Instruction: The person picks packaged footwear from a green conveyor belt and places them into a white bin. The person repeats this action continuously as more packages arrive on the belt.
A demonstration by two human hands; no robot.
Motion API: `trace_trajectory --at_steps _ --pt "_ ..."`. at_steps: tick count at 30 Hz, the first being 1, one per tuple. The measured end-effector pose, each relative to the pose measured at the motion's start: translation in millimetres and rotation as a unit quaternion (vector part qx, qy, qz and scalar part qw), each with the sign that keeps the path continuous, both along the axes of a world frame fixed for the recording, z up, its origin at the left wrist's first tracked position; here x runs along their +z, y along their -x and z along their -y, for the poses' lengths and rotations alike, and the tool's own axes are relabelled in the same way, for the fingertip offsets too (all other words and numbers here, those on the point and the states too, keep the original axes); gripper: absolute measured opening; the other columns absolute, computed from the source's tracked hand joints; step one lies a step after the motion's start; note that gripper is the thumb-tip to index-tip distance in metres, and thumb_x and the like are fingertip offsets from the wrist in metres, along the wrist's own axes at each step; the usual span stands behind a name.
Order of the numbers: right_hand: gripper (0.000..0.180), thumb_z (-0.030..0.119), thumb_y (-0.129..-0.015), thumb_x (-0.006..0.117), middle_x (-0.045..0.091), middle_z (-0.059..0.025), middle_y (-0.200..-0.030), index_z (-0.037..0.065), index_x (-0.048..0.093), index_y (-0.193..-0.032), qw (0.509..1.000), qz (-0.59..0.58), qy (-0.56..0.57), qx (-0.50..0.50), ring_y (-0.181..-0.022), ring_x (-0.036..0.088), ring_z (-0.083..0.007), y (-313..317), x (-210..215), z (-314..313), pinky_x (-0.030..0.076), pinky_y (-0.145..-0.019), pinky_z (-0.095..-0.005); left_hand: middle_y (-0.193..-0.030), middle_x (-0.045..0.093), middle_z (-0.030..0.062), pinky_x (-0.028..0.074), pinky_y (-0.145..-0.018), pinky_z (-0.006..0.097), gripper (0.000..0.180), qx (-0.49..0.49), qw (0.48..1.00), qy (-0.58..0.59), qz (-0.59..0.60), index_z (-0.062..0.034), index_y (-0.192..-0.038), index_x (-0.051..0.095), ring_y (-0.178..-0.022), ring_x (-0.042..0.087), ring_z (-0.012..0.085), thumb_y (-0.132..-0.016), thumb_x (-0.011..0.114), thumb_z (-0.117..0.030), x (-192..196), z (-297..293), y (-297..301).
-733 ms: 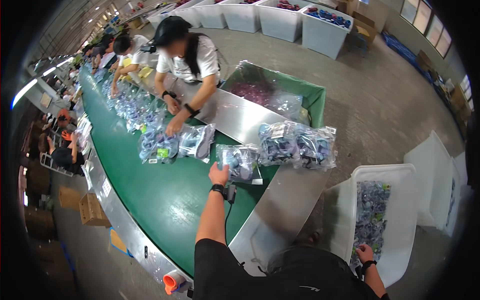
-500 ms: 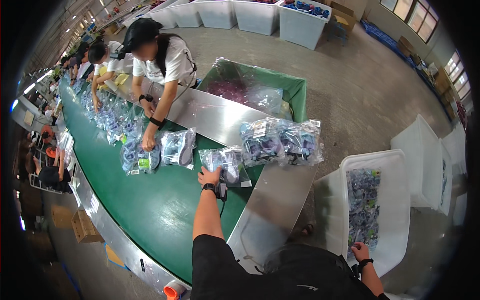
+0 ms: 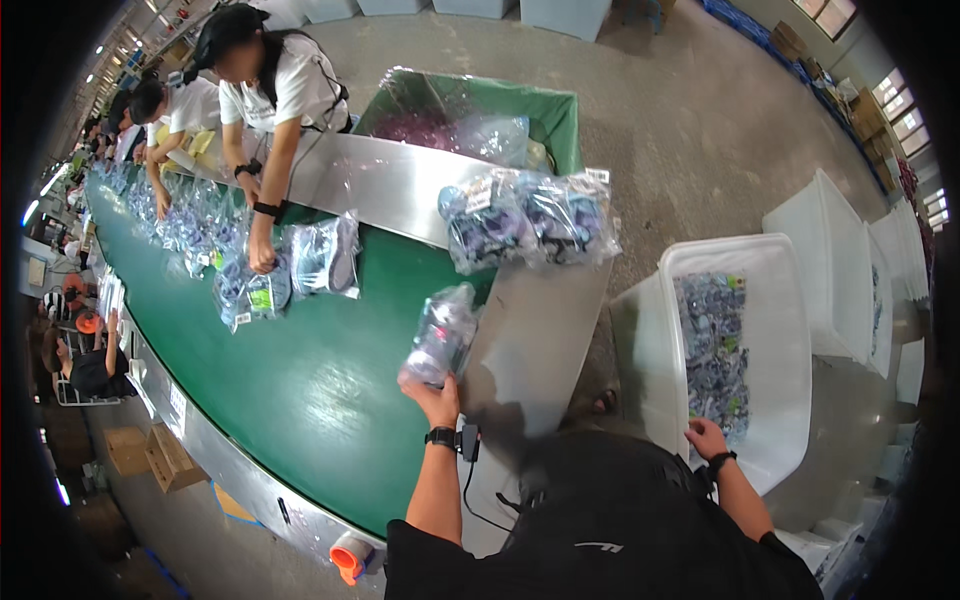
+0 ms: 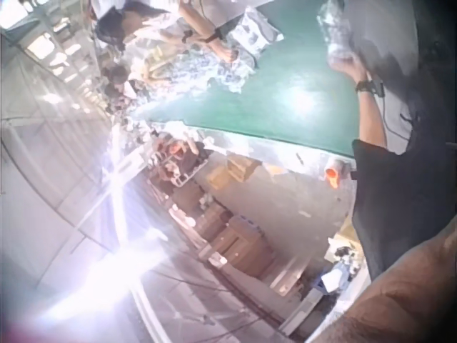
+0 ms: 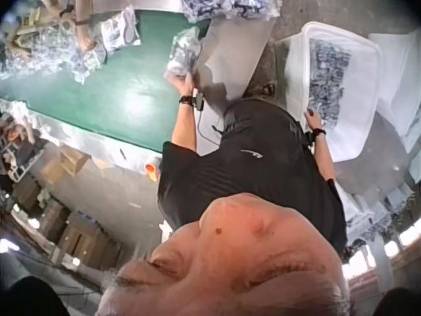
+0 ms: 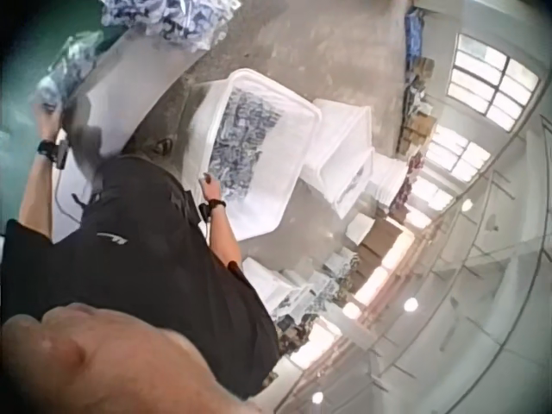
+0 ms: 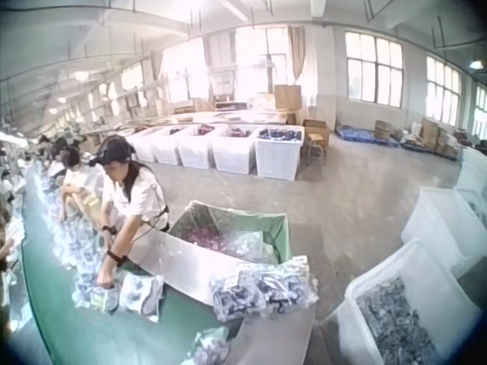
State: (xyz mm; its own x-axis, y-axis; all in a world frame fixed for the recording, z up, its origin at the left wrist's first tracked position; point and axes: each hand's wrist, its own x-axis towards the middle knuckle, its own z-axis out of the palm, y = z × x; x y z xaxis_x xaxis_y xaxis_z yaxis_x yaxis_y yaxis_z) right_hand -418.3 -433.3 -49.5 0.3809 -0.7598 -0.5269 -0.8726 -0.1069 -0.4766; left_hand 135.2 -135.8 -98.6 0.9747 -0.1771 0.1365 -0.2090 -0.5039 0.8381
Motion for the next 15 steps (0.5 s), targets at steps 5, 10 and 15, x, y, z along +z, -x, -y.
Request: trace_trajectory --at_steps 5,10,15 --pt "0.038 0.025 -0.08 0.073 0.069 -0.0111 -0.083 0.002 0.066 -0.109 0.999 0.004 -0.039 0.02 -0.078 0.066 -0.0223 -27 -3 8 0.053 -0.074 -0.0353 -0.139 0.038 0.0187 0.038 -0.104 0.041 0.061 -0.087 0.989 -0.121 0.003 -0.0075 -0.128 0.051 -0.127 0.037 0.0362 -0.071 0.067 0.002 32 -42 63" --pt "0.038 0.024 -0.081 0.073 0.069 -0.0104 -0.084 0.002 0.065 -0.112 0.997 0.031 -0.052 0.04 -0.078 0.066 -0.0203 -35 -13 18 0.052 -0.073 -0.034 -0.139 0.041 0.02 0.043 -0.097 0.039 0.063 0.039 0.935 0.191 -0.297 -0.0008 -0.146 0.035 -0.119 0.045 0.0249 -0.095 0.064 -0.025 30 -49 75" --pt "0.038 0.023 -0.082 0.073 0.068 -0.0097 -0.082 0.003 0.064 -0.113 0.997 0.022 -0.065 0.025 -0.077 0.066 -0.0196 -36 -13 21 0.052 -0.073 -0.0337 -0.147 0.033 0.0235 0.038 -0.105 0.038 0.089 0.019 0.979 0.047 -0.198 0.0002 -0.152 0.022 -0.127 0.041 0.0285 -0.086 0.074 -0.028 28 -20 64"
